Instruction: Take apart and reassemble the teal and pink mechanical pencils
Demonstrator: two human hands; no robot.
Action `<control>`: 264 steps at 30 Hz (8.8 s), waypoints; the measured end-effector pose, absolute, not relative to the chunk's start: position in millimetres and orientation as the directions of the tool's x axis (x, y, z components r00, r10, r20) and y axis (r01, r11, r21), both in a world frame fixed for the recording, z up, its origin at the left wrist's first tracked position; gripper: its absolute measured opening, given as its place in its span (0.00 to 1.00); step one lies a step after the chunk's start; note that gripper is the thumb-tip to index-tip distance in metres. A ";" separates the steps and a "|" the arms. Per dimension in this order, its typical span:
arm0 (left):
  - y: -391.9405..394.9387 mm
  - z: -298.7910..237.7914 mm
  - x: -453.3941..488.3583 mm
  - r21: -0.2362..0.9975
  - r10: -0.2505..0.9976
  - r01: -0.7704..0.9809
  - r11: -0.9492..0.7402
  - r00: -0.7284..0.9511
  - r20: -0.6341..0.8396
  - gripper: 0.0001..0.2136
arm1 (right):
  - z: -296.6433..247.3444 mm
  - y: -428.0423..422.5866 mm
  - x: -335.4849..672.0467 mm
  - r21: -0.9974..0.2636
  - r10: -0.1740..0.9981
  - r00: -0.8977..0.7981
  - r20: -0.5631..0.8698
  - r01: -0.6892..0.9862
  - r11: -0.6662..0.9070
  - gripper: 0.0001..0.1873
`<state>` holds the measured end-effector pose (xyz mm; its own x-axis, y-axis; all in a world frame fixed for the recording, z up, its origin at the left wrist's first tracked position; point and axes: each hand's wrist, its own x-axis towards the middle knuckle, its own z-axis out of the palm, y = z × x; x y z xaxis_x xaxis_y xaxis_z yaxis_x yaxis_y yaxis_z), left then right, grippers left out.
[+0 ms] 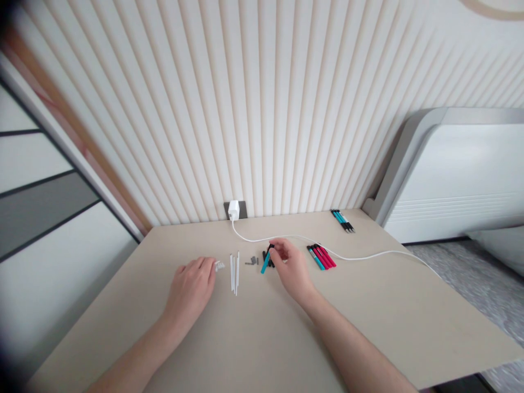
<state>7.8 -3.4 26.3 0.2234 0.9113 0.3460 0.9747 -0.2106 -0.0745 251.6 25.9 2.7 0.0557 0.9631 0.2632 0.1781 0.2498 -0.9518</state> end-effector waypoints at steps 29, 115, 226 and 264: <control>-19.5 10.8 33.1 0.319 0.727 0.710 -0.628 0.390 0.565 0.06 | 2.7 14.2 235.6 -0.897 0.977 -0.147 -0.157 -0.392 -0.203 0.19; -36.0 18.0 38.8 -0.020 0.348 0.437 -0.899 0.743 0.572 0.05 | -11.5 -13.0 206.3 -0.557 0.855 -0.427 0.293 0.650 0.516 0.07; -13.2 1.6 32.6 0.292 0.829 0.815 -0.501 0.354 0.433 0.10 | -10.8 18.1 235.9 -0.471 0.853 -0.269 0.447 0.740 0.480 0.12; -8.7 -1.9 33.5 0.200 0.870 0.883 -0.425 0.337 0.361 0.08 | 3.9 23.9 254.7 -0.490 0.772 -0.413 0.484 0.603 0.629 0.07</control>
<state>33.5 -8.7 -1.9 0.3367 0.8696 0.3612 0.8828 -0.4249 0.2001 254.7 23.9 3.9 -0.4125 0.7719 0.4838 0.6029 0.6294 -0.4902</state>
